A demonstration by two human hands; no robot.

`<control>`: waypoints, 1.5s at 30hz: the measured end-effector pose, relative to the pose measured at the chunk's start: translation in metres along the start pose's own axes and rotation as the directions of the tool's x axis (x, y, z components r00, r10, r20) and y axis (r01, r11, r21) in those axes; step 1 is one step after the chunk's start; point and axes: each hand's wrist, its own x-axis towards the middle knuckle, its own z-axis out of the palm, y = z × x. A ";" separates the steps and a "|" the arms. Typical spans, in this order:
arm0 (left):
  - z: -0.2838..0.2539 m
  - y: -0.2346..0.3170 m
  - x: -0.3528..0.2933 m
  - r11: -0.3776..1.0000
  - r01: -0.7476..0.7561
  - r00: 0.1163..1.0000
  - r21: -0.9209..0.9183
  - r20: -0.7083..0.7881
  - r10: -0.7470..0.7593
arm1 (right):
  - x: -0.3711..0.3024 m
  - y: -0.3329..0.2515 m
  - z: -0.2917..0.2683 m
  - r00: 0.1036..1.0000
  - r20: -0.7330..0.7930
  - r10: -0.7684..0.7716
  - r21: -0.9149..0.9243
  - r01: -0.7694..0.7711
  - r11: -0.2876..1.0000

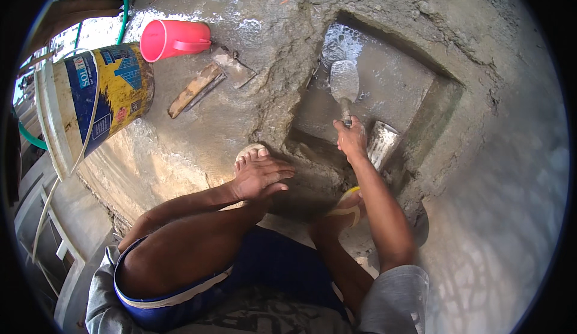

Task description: The person uses a trowel to apply wet cement around a PVC pipe in a rectangular opening in the concrete floor, then uses a hammer and a chisel to break away excess dried concrete around the edges.

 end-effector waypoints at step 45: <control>-0.173 -0.087 -0.014 0.798 0.572 0.692 0.190 -0.635 -0.345 | 0.117 -0.048 -0.017 0.575 -0.493 -0.653 -0.691 0.198 0.696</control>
